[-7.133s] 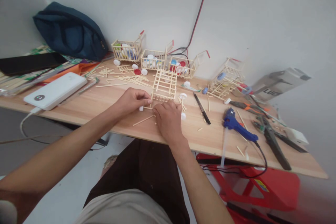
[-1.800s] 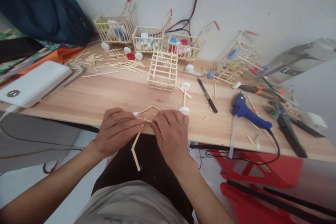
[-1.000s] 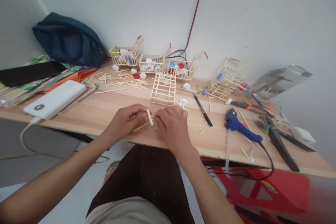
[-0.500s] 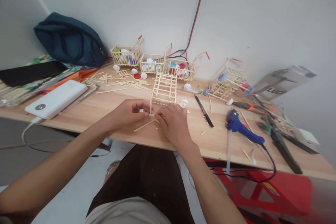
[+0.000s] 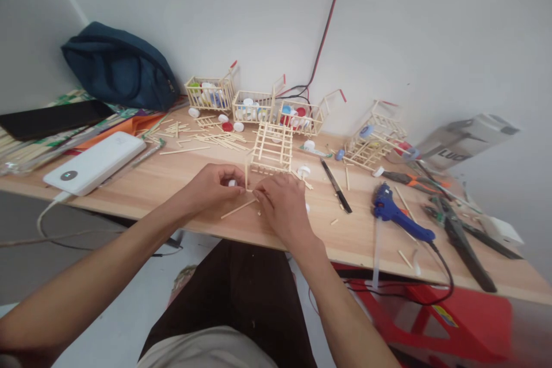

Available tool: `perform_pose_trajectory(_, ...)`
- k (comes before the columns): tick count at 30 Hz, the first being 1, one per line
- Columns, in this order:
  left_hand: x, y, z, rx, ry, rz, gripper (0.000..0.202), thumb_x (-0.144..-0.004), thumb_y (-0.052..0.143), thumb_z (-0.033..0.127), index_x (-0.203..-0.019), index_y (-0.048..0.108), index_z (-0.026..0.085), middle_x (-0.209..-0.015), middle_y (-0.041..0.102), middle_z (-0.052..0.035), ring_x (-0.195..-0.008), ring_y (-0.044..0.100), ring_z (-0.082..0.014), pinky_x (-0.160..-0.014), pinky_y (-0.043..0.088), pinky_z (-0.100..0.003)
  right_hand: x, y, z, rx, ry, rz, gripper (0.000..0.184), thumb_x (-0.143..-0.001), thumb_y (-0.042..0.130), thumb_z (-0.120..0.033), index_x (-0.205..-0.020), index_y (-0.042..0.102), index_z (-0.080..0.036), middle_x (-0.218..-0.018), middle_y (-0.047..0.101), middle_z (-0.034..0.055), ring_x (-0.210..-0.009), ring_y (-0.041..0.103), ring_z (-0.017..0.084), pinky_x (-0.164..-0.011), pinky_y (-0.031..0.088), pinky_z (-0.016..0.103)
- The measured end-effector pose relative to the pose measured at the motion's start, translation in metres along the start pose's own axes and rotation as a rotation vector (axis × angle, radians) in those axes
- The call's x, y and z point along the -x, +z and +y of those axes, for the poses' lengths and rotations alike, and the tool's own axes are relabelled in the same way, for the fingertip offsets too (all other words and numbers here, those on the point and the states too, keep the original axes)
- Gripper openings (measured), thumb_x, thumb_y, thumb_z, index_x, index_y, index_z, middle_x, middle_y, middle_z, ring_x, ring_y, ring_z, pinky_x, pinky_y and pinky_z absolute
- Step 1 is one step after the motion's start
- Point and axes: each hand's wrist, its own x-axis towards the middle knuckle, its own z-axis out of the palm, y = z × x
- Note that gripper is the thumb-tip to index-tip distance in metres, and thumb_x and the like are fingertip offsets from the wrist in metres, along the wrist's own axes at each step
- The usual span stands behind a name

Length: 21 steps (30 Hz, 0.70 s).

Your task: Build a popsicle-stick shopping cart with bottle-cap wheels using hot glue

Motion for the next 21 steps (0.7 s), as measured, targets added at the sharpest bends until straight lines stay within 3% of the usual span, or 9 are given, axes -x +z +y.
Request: perform_pose_trajectory(21,0.0015,0.0007,-0.0010,-0.034,0.014,0.006,0.013,-0.066,0.056,0.017,-0.071,0.067,0.014,-0.067,0.061,0.0035,-0.060,0.045,-0.0080,-0.057,0.033,-0.019,0.0021,0.0029,0.0001,-0.054,0.020,-0.027,0.014,-0.092,0.055,-0.026,-0.082,0.065,-0.022,-0.086,0.065,0.0013,-0.089,0.051,0.021,-0.081,0.028,0.035)
